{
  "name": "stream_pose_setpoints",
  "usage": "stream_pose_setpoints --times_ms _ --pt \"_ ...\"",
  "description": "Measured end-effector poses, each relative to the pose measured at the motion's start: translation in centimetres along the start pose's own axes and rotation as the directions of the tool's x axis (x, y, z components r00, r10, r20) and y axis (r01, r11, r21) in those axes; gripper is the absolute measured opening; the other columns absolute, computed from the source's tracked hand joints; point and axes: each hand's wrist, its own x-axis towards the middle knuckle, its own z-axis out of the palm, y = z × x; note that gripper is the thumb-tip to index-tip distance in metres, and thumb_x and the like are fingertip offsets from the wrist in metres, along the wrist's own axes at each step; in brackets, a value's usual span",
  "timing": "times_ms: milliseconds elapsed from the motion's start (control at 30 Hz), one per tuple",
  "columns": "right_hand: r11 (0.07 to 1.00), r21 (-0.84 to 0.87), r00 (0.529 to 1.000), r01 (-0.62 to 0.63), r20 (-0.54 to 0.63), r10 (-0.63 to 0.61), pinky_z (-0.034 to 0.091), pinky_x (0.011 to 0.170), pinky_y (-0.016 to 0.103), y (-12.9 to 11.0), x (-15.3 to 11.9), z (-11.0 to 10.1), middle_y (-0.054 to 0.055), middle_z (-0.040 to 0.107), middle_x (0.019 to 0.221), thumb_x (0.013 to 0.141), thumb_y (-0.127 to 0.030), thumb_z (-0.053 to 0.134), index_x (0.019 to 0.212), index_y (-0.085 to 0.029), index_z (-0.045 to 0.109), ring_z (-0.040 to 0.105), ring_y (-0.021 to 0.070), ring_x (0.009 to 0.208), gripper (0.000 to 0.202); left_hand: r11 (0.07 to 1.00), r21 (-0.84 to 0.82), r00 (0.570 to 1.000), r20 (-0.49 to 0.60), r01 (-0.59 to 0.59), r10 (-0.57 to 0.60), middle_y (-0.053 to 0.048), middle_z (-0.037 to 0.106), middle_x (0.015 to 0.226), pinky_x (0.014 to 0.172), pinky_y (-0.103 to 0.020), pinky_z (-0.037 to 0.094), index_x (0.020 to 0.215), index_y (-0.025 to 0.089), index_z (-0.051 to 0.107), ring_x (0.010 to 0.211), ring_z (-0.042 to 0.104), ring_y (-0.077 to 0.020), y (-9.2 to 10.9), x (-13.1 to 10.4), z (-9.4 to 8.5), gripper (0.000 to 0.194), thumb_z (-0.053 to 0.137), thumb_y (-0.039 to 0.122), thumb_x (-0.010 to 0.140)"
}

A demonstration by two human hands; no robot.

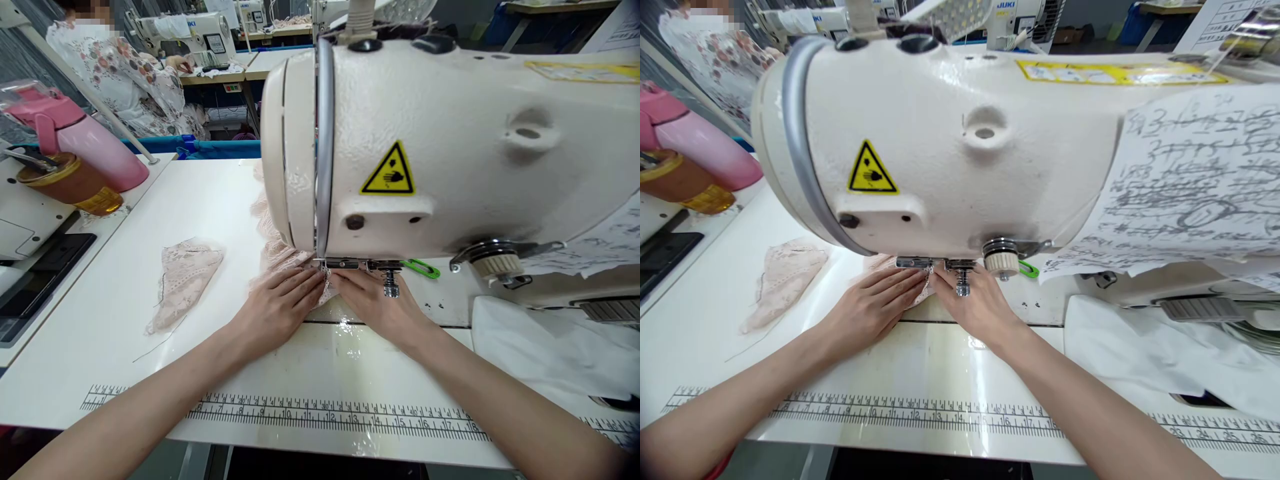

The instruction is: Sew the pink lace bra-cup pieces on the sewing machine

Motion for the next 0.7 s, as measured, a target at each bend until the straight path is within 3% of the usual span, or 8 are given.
stream_pose_setpoints --times_ms 67,133,267,400,533,633,700 --pt "0.992 -0.125 1.000 0.021 -0.013 -0.023 0.043 0.067 0.035 -0.1 0.0 -0.1 0.002 0.066 0.124 0.086 -0.008 0.056 0.109 -0.022 0.065 0.062 0.0176 0.079 0.028 1.000 -0.006 1.000 0.004 -0.024 0.024 -0.009 0.062 0.130 0.107 -0.038 0.049 0.131 0.012 0.055 0.123 0.058 -0.0212 -0.2 -0.1 -0.2 0.037 0.046 0.010 0.095" --pt "0.993 -0.121 1.000 0.015 -0.024 -0.018 0.042 0.067 0.034 -0.3 0.2 -0.1 0.001 0.066 0.123 0.087 -0.008 0.054 0.106 -0.023 0.065 0.062 0.0167 0.079 0.027 1.000 -0.015 0.999 0.024 -0.023 0.023 -0.009 0.062 0.130 0.108 -0.040 0.048 0.132 0.012 0.055 0.123 0.058 -0.0214 -0.4 -0.2 -0.4 0.039 0.044 0.010 0.095" --pt "0.999 0.006 0.999 0.047 0.017 -0.047 0.040 0.065 0.030 -0.5 0.7 -0.1 0.002 0.068 0.113 0.087 -0.001 0.048 0.104 -0.020 0.063 0.062 0.0145 0.083 0.030 0.999 -0.045 0.999 0.041 -0.020 0.022 -0.011 0.061 0.132 0.110 -0.042 0.046 0.133 0.011 0.054 0.125 0.056 -0.0228 -1.1 -0.4 -0.6 0.042 0.043 0.008 0.094" --pt "0.983 0.172 0.995 0.063 0.065 -0.076 0.042 0.074 0.028 -0.7 1.0 0.1 0.004 0.068 0.102 0.089 0.004 0.041 0.098 -0.017 0.062 0.061 0.0133 0.089 0.031 0.999 -0.023 0.999 0.019 -0.026 0.026 -0.012 0.063 0.129 0.107 -0.042 0.048 0.127 0.007 0.058 0.120 0.061 -0.0238 -1.5 -0.4 -0.7 0.037 0.043 0.009 0.094" --pt "0.970 0.239 0.998 0.048 0.016 -0.053 0.044 0.076 0.027 -0.8 1.2 0.4 0.003 0.067 0.095 0.091 -0.001 0.043 0.089 -0.017 0.063 0.059 0.0119 0.084 0.026 0.993 -0.078 0.996 0.007 0.084 -0.084 -0.008 0.066 0.126 0.108 -0.045 0.045 0.118 0.014 0.062 0.117 0.062 -0.0227 -0.9 -0.2 -0.8 0.033 0.046 0.009 0.089" --pt "0.947 0.321 1.000 0.024 -0.002 -0.025 0.045 0.074 0.026 -0.8 1.3 0.7 0.002 0.067 0.092 0.091 -0.005 0.046 0.086 -0.018 0.064 0.059 0.0114 0.081 0.023 0.964 -0.146 0.975 0.016 0.222 -0.223 -0.005 0.066 0.123 0.104 -0.048 0.044 0.095 0.020 0.063 0.113 0.061 -0.0232 -0.1 0.1 -0.9 0.021 0.052 0.008 0.082" --pt "0.932 0.361 1.000 0.010 -0.016 -0.004 0.046 0.073 0.026 -0.7 1.3 0.9 0.002 0.067 0.092 0.091 -0.007 0.047 0.087 -0.018 0.066 0.060 0.0120 0.082 0.022 0.957 -0.155 0.969 0.009 0.244 -0.246 -0.004 0.066 0.121 0.100 -0.046 0.045 0.084 0.021 0.059 0.109 0.060 -0.0222 0.4 0.2 -1.1 0.014 0.053 0.008 0.083"
